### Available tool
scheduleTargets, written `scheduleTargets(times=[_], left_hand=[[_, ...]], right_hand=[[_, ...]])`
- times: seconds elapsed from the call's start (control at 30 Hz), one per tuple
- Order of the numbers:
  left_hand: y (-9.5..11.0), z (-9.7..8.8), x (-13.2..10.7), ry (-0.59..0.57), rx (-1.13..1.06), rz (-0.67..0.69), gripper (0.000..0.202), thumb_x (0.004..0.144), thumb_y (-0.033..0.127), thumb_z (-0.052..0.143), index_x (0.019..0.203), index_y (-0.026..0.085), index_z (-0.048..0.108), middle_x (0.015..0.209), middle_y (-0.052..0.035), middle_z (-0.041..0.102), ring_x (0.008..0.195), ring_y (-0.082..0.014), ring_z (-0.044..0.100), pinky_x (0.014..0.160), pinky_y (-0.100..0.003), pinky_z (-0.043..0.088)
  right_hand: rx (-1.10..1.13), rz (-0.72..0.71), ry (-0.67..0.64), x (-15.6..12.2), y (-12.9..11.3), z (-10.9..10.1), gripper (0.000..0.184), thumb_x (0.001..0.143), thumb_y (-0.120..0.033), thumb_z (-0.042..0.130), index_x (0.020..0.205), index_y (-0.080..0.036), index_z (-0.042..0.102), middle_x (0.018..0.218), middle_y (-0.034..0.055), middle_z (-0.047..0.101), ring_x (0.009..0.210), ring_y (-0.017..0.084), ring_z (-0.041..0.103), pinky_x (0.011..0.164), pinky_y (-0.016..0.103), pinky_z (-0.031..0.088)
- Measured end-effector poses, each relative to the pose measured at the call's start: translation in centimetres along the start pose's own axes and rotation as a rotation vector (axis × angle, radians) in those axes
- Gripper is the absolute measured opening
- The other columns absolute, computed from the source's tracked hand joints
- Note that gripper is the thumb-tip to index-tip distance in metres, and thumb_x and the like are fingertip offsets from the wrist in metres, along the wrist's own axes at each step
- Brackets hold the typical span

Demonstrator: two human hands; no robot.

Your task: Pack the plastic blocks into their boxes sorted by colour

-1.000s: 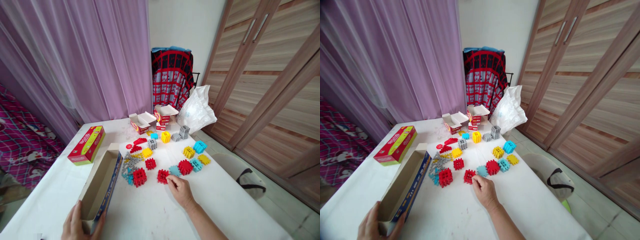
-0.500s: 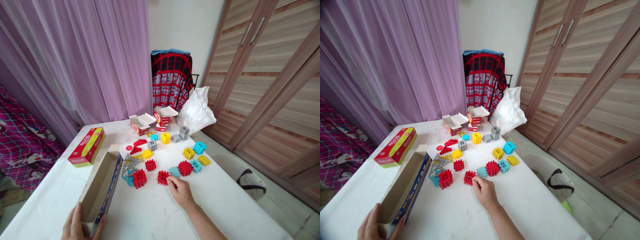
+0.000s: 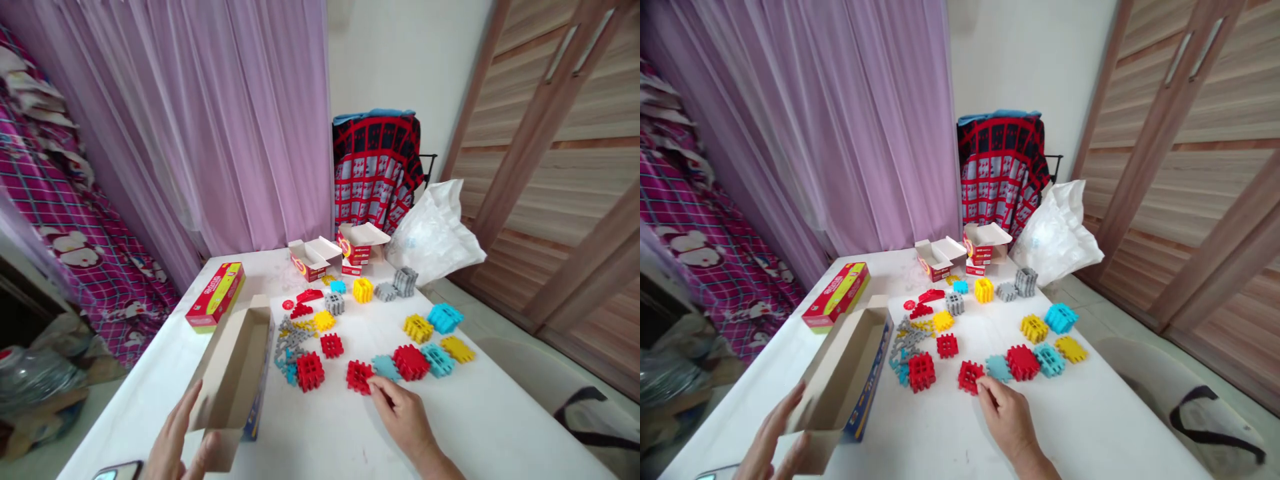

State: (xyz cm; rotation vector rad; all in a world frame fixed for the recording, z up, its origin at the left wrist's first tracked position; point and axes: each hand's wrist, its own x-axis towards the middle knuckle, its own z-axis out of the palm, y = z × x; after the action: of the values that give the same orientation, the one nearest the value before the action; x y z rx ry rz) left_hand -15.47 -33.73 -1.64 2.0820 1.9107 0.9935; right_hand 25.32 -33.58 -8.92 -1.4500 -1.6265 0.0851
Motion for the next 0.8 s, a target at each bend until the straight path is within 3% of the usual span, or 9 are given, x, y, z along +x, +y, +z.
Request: scheduleTargets(times=[0.13, 0.23, 0.33, 0.37, 0.43, 0.5, 0.6, 0.8], left_hand=[[0.5, -2.8, 5.4, -0.066, 0.059, -0.139, 0.057, 0.079, 0.065, 0.045, 0.115, 0.027, 0.066, 0.12, -0.0032, 0.07, 0.111, -0.0255, 0.065, 0.081, -0.031, 0.057], [0.1, -3.4, 10.9, -0.108, 0.227, -0.187, 0.054, 0.081, 0.059, 0.04, 0.113, 0.026, 0.067, 0.118, -0.0029, 0.071, 0.097, -0.0217, 0.069, 0.077, -0.028, 0.054], [-1.2, -2.9, 16.1, -0.074, 0.309, -0.242, 0.054, 0.083, 0.05, 0.037, 0.121, 0.021, 0.064, 0.122, -0.0094, 0.068, 0.084, -0.023, 0.069, 0.076, -0.034, 0.054], [-1.7, -2.6, 17.5, -0.067, 0.329, -0.256, 0.056, 0.083, 0.048, 0.039, 0.124, 0.018, 0.061, 0.126, -0.0126, 0.065, 0.087, -0.0251, 0.069, 0.078, -0.037, 0.053], [-2.5, -1.6, 19.7, -0.048, 0.364, -0.272, 0.068, 0.08, 0.049, 0.043, 0.135, 0.01, 0.051, 0.137, -0.0197, 0.056, 0.11, -0.0317, 0.063, 0.09, -0.041, 0.049], [-3.0, -0.3, 21.2, -0.042, 0.389, -0.28, 0.086, 0.075, 0.056, 0.05, 0.144, 0.005, 0.036, 0.144, -0.0252, 0.047, 0.125, -0.037, 0.053, 0.097, -0.045, 0.045], [-3.6, 1.6, 22.4, -0.073, 0.413, -0.288, 0.106, 0.069, 0.064, 0.055, 0.149, 0.004, 0.022, 0.143, -0.0291, 0.044, 0.128, -0.0415, 0.049, 0.096, -0.049, 0.044], [-4.6, 3.3, 23.2, -0.138, 0.47, -0.308, 0.103, 0.07, 0.062, 0.054, 0.148, 0.005, 0.019, 0.128, -0.03, 0.056, 0.116, -0.0426, 0.058, 0.092, -0.049, 0.044]], right_hand=[[-0.006, -0.023, 0.01, -0.1, 0.6, 0.1, 0.032, 0.093, -0.039, 0.047, 0.085, -0.022, 0.073, 0.077, 0.0067, 0.077, 0.064, 0.018, 0.073, 0.062, 0.02, 0.056], [-0.019, -0.048, 0.03, -0.3, 1.1, 0.2, 0.032, 0.093, -0.04, 0.048, 0.084, -0.022, 0.073, 0.076, 0.0065, 0.077, 0.063, 0.018, 0.073, 0.062, 0.019, 0.057], [-0.036, -0.09, 0.055, -0.2, 1.3, 0.3, 0.028, 0.093, -0.038, 0.05, 0.086, -0.023, 0.072, 0.075, 0.0044, 0.077, 0.061, 0.017, 0.073, 0.061, 0.016, 0.056], [-0.04, -0.101, 0.059, -0.2, 1.3, 0.3, 0.027, 0.093, -0.037, 0.05, 0.086, -0.023, 0.072, 0.075, 0.0039, 0.077, 0.061, 0.016, 0.073, 0.061, 0.016, 0.056], [-0.043, -0.112, 0.056, -0.1, 1.1, 0.2, 0.027, 0.093, -0.036, 0.05, 0.086, -0.023, 0.072, 0.075, 0.0035, 0.077, 0.061, 0.016, 0.073, 0.061, 0.015, 0.056], [-0.047, -0.116, 0.05, 0.0, 0.9, 0.1, 0.027, 0.094, -0.036, 0.049, 0.085, -0.022, 0.071, 0.074, 0.0035, 0.077, 0.06, 0.015, 0.073, 0.06, 0.015, 0.056], [-0.055, -0.12, 0.05, 0.1, 0.5, -0.1, 0.028, 0.095, -0.035, 0.048, 0.085, -0.022, 0.071, 0.073, 0.0037, 0.076, 0.06, 0.015, 0.072, 0.06, 0.015, 0.056], [-0.044, -0.09, 0.04, 0.2, -0.1, -0.4, 0.027, 0.094, -0.034, 0.049, 0.087, -0.021, 0.072, 0.075, 0.0042, 0.077, 0.063, 0.015, 0.073, 0.063, 0.016, 0.056]])
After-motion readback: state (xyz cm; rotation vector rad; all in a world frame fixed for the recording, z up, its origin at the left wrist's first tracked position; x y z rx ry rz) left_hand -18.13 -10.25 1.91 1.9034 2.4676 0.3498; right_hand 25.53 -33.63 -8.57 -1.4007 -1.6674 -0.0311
